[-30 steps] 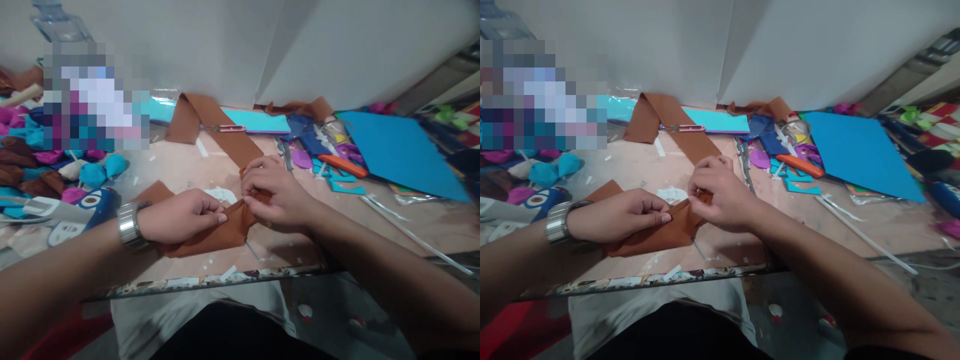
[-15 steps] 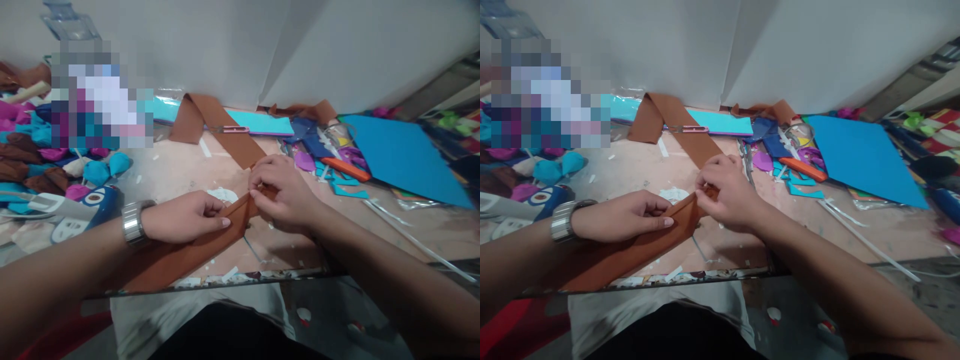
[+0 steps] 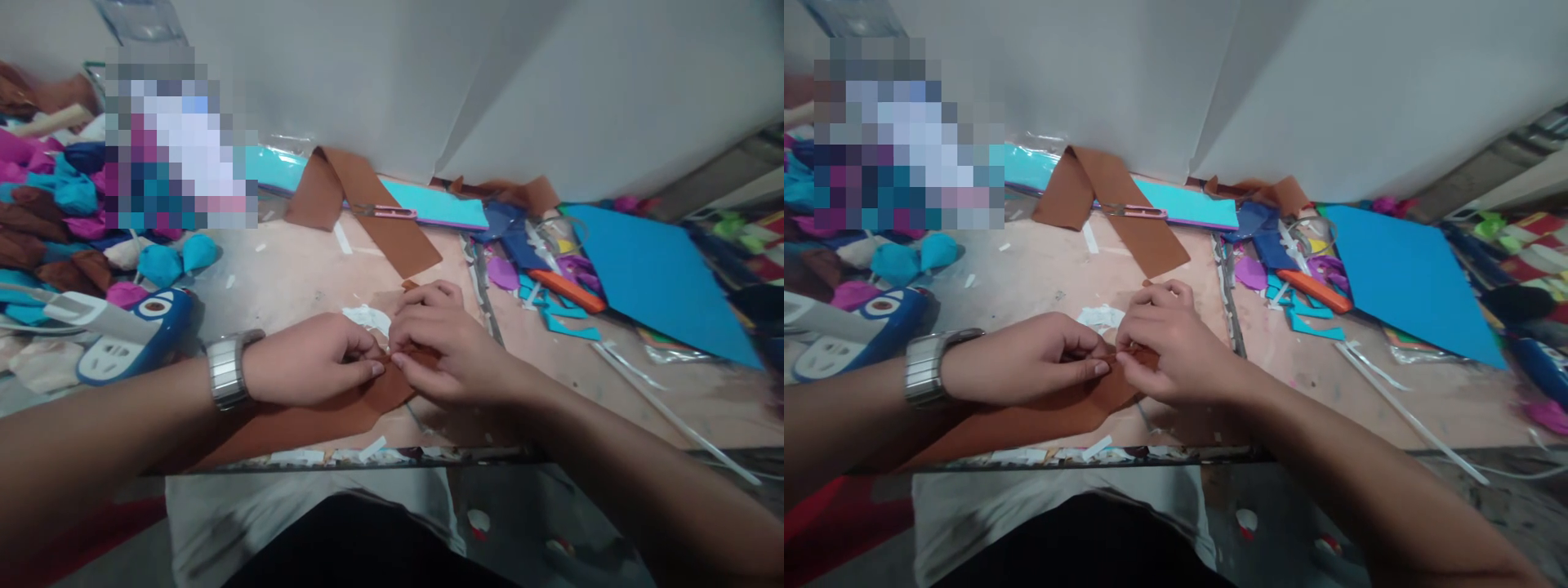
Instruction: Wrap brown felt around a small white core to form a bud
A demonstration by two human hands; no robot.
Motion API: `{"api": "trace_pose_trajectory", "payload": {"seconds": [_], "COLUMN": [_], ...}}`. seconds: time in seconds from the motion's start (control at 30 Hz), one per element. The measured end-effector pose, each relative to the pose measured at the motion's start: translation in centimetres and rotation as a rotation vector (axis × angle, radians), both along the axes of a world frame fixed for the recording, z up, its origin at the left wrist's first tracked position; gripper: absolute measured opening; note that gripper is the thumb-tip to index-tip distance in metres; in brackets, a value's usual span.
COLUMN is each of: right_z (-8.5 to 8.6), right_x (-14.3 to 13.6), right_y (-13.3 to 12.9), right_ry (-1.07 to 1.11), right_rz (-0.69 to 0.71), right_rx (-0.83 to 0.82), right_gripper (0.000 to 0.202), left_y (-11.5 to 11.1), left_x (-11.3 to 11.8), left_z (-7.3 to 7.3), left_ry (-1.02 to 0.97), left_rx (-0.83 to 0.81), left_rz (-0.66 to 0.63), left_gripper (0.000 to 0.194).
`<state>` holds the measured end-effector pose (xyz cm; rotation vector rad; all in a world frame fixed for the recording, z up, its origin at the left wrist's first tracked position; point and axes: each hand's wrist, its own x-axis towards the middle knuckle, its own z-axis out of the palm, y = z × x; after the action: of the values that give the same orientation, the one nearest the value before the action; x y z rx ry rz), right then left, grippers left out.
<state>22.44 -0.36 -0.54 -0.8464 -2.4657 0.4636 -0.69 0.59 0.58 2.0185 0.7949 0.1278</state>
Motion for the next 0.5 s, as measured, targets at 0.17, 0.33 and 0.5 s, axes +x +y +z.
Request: {"api": "trace_pose_trajectory", "payload": {"seconds": [0.17, 0.33, 0.5], "right_z": [0.27, 0.26, 0.08], "right_x": [-0.30, -0.08, 0.23], "right_y": [-0.17, -0.08, 0.12], "right_ry": [-0.066, -0.098, -0.083], "right_rz": [0.031, 0.021, 0.003], "right_rx": [0.026, 0.060, 0.100], "right_gripper": [0.004, 0.011, 0.008], "left_y": [-0.26, -0.30, -0.19], "left_x": [0.03, 0.04, -0.06], "left_z": [-0.03, -0.01, 0.11], "left_ry": [0.022, -0.001, 0.009], "left_rx": [0.040, 0.052, 0.041], "left_rz": [0.021, 0.044, 0.069], "left_gripper": [0.033, 0.031, 0.036]}}
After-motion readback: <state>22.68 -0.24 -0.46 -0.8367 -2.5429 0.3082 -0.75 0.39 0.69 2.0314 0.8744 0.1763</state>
